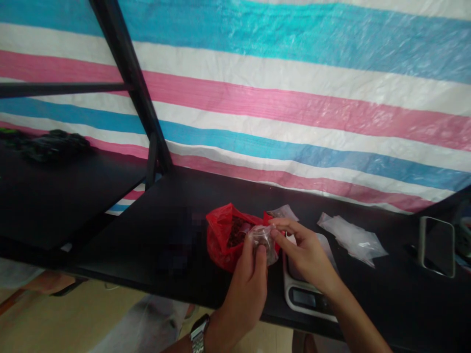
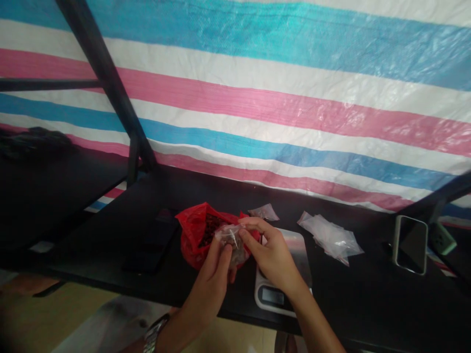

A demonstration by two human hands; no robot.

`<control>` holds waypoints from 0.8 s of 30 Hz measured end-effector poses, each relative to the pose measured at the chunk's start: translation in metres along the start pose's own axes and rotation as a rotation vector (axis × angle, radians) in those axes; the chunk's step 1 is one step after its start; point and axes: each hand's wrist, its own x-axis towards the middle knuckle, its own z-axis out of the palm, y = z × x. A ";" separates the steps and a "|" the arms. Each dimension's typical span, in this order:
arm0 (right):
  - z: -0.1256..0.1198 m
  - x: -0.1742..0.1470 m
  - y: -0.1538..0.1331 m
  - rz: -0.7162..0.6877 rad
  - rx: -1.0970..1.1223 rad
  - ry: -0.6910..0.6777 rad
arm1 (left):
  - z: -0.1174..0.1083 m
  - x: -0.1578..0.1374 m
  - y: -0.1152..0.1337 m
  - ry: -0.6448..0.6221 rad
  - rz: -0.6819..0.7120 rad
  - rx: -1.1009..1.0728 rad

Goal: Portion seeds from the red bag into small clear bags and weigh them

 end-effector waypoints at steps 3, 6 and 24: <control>-0.006 -0.003 -0.001 -0.002 0.050 0.005 | -0.004 0.000 0.007 0.025 0.125 0.303; -0.017 -0.003 -0.001 -0.002 0.146 0.073 | -0.009 0.003 0.017 -0.043 0.316 0.509; -0.111 -0.029 0.035 0.064 0.174 0.404 | -0.024 0.001 -0.024 0.179 0.795 1.679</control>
